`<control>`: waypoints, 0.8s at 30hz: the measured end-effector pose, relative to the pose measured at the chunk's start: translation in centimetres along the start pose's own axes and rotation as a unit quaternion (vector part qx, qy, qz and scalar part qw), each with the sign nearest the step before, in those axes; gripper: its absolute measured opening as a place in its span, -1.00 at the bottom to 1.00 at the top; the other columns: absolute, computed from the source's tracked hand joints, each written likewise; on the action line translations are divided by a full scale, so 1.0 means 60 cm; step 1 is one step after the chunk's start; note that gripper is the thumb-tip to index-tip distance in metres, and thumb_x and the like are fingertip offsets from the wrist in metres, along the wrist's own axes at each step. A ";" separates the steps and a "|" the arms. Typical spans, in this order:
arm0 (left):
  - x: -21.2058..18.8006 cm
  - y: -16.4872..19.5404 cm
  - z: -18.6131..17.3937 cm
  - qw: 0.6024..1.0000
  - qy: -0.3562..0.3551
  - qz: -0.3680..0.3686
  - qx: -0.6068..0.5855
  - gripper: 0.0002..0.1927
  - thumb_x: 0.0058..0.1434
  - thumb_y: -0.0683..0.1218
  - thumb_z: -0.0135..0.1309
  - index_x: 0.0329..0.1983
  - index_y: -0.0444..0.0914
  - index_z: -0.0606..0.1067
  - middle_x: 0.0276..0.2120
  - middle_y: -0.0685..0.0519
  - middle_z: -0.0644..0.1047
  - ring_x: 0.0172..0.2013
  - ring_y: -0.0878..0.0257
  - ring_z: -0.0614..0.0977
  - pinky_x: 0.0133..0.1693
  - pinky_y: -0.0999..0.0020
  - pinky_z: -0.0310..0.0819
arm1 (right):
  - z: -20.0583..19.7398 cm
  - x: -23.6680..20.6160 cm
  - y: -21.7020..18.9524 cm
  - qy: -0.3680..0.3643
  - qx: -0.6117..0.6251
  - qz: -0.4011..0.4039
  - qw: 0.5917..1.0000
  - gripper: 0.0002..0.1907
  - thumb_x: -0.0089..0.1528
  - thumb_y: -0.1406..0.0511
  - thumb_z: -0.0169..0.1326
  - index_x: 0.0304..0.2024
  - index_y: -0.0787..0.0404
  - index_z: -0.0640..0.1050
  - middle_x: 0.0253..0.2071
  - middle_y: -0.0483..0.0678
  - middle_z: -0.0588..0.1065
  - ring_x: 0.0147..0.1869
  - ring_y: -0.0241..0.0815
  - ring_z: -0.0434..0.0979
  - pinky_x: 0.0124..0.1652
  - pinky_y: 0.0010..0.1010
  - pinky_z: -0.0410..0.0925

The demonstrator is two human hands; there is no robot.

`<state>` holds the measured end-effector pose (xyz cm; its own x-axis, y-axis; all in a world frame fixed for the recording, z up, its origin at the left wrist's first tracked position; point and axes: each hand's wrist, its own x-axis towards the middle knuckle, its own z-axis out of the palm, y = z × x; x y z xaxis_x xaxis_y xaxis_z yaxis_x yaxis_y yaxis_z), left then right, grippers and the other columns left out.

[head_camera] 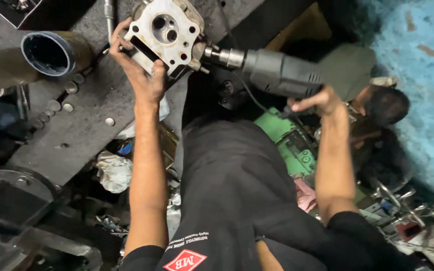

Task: The person uses a rotary tool to grind and smooth the interior surfaces of a metal engine part. They hold the part with one hand and operate the tool with the other, rotating the part to access different areas.

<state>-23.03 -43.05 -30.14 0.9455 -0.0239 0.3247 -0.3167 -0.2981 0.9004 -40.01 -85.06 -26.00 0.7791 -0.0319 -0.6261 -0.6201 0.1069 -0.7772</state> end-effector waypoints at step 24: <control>0.036 0.079 0.008 0.997 0.027 0.031 0.072 -0.24 0.12 0.02 0.07 0.35 -0.31 0.13 0.22 -0.16 0.33 0.10 0.04 0.33 0.26 0.17 0.21 | 0.259 0.045 0.124 -0.174 0.221 -0.206 0.937 -0.79 -0.02 0.40 0.26 -0.36 0.31 0.52 -0.40 0.00 0.46 -0.24 -0.03 0.48 -0.06 -0.20 0.38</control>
<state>-22.43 -44.97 -25.29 0.9181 0.0031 0.3963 -0.3563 -0.4312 0.8289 -41.09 -68.90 -32.49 0.9744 0.1573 -0.1607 -0.2220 0.5598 -0.7984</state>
